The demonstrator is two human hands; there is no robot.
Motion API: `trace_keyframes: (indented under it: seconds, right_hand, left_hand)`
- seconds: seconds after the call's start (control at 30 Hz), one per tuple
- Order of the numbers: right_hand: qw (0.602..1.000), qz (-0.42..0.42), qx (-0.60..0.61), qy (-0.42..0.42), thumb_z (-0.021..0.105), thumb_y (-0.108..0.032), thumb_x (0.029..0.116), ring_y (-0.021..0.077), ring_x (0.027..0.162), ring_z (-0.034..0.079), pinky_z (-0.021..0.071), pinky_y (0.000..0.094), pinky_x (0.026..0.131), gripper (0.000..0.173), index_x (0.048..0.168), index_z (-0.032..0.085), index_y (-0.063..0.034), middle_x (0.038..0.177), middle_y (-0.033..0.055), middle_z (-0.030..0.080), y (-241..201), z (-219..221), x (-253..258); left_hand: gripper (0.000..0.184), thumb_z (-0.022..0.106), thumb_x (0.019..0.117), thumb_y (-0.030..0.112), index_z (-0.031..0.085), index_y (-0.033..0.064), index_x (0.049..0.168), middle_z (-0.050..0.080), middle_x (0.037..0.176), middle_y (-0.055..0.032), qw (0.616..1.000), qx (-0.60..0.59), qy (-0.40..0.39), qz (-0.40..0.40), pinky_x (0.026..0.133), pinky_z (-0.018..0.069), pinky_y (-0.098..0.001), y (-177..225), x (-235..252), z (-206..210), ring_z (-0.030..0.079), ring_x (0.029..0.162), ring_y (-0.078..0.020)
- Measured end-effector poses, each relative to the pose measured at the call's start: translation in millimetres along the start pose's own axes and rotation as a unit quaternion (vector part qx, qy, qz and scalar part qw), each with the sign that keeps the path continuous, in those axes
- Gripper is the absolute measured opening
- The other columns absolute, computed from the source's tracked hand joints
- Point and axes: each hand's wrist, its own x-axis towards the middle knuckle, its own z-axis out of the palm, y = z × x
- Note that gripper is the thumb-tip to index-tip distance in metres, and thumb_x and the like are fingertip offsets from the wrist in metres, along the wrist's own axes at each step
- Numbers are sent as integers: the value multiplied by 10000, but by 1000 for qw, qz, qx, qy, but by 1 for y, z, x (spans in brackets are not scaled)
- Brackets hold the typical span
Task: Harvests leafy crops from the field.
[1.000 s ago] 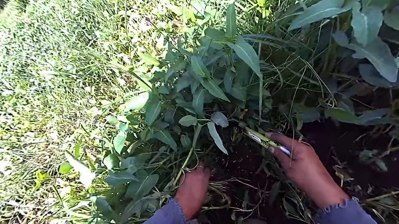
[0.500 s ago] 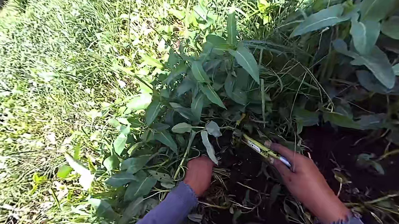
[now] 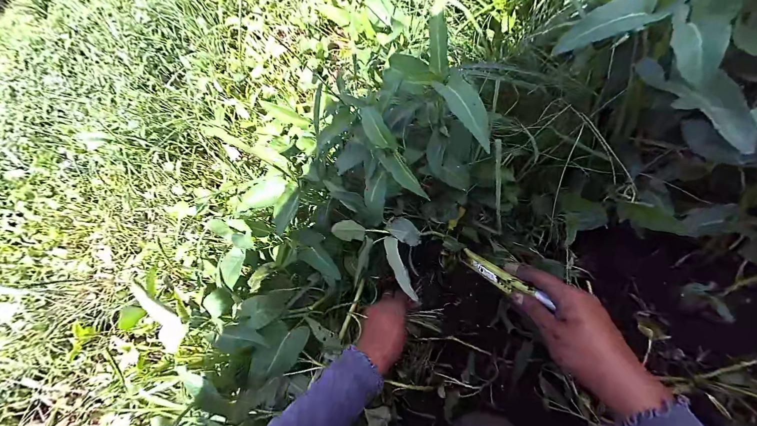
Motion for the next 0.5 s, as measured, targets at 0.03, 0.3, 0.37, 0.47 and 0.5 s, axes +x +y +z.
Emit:
trace_keyframes:
  seconds: [0.03, 0.3, 0.37, 0.47, 0.5]
  right_hand:
    - [1000, -4, 5, 3, 620, -174, 1025, 268, 953, 705, 559, 566, 852, 368, 1392, 634, -197, 1165, 113, 717, 2, 3, 0]
    - [1000, 7, 2, -17, 605, -176, 1030, 270, 932, 710, 561, 557, 852, 368, 1397, 629, -196, 1092, 110, 733, 5, 12, -4]
    - [1000, 2, 6, -9, 598, -168, 1038, 286, 922, 706, 558, 563, 842, 373, 1410, 618, -164, 1104, 131, 728, 4, 9, -8]
    - [1000, 1, 10, 7, 607, -186, 1032, 244, 918, 711, 570, 544, 845, 371, 1401, 626, -210, 1102, 98, 731, 4, 6, -8]
    - [1000, -6, 9, 11, 613, -191, 1030, 239, 916, 711, 570, 545, 839, 364, 1393, 633, -219, 1099, 92, 733, 3, 6, -6]
  left_hand:
    - [552, 642, 931, 47, 479, 21, 1458, 640, 1281, -268, 1000, 12, -6, -10, 925, 544, -636, 1, 2, 10, 663, 1128, -460]
    - [447, 596, 967, 98, 582, 24, 1408, 647, 1317, -248, 997, 42, -58, -8, 1014, 500, -626, 3, -12, 6, 619, 1238, -432]
    - [412, 622, 935, 68, 627, 40, 1346, 674, 1274, -229, 996, 44, -70, 42, 989, 511, -636, -3, -24, 2, 643, 1201, -424]
    - [443, 643, 906, 8, 645, 59, 1346, 665, 1296, -232, 982, 52, -123, 136, 1006, 490, -667, -15, -41, -7, 625, 1221, -442]
    - [430, 628, 913, -1, 656, 72, 1336, 662, 1305, -226, 979, 58, -121, 152, 1010, 490, -664, -17, -40, -13, 622, 1228, -437]
